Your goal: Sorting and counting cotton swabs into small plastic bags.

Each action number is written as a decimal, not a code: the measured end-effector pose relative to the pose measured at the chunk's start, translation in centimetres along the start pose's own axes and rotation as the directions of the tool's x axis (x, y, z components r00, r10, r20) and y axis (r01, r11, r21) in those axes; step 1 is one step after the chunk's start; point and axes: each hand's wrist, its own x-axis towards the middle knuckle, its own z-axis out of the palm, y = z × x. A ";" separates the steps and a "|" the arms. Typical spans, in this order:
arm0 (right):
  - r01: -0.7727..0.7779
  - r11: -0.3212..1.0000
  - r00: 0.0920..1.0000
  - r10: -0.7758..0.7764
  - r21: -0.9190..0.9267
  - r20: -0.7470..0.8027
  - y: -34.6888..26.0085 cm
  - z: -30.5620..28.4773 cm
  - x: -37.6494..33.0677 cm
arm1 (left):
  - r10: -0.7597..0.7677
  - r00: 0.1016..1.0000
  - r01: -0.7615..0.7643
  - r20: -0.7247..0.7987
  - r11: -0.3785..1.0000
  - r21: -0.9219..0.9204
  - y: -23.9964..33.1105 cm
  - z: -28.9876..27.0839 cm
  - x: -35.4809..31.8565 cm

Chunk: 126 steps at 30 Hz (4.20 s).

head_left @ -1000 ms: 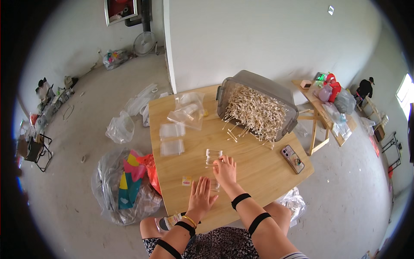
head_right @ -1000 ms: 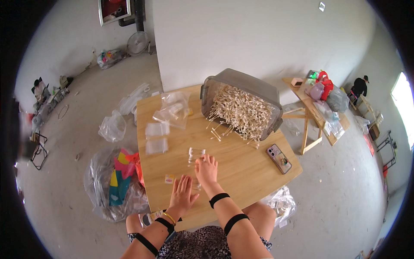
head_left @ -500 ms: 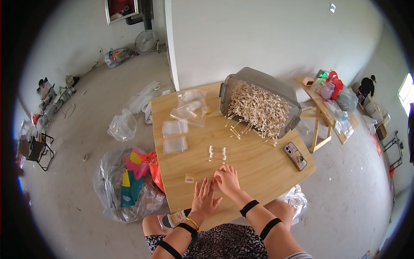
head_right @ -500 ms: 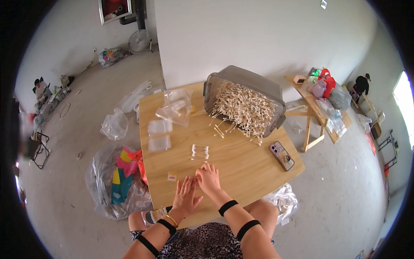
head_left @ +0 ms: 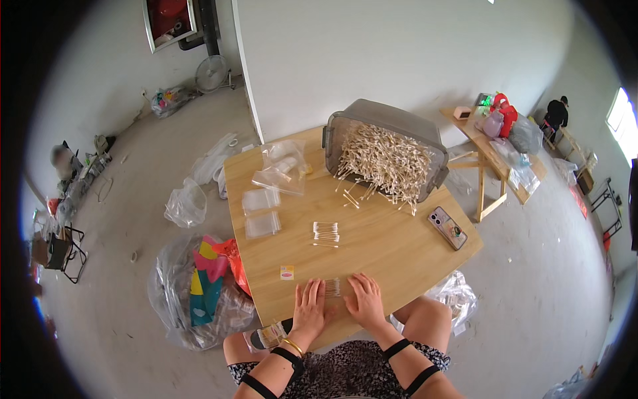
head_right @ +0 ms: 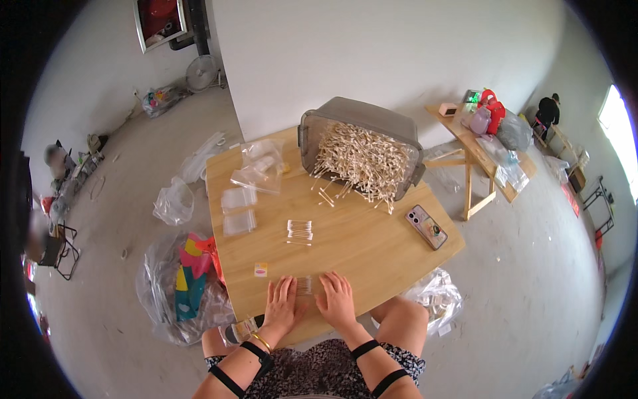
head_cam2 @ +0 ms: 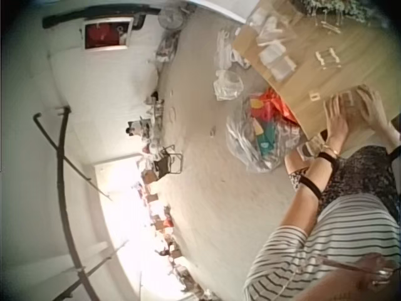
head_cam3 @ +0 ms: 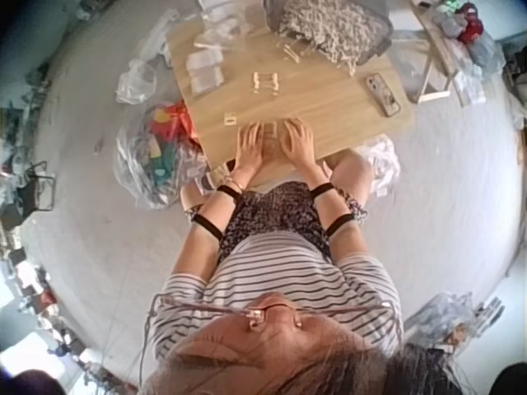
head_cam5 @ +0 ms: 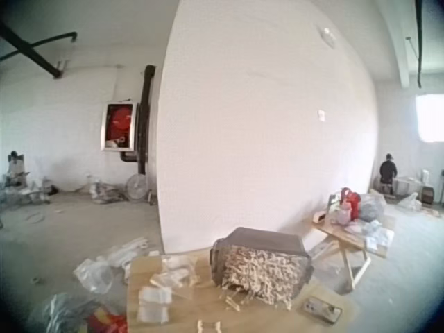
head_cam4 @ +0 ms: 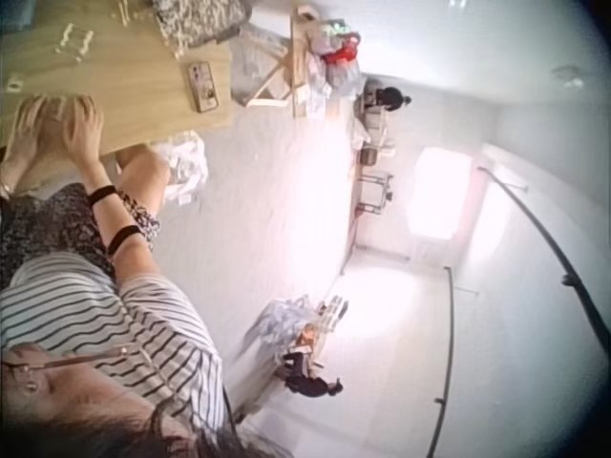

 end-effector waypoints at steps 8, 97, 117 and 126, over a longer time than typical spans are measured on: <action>0.085 0.989 0.985 -0.065 -0.125 0.157 -2.2 0.4 0.8 | -0.162 0.986 0.162 -0.042 0.987 -0.010 -1.8 0.0 -1.4; 0.402 0.880 0.810 -0.212 -0.254 0.547 -14.5 7.1 -5.0 | -0.843 0.533 0.506 -0.073 0.386 -0.771 -9.4 2.1 -13.5; -0.170 0.974 0.984 0.176 0.149 -0.029 -1.7 4.0 6.6 | -0.313 0.905 0.161 -0.288 0.879 -0.448 -1.1 -3.1 -5.8; -0.239 0.957 0.953 0.264 0.164 -0.150 2.1 6.0 14.9 | -0.154 0.969 0.101 -0.195 0.961 -0.257 1.0 0.4 -3.3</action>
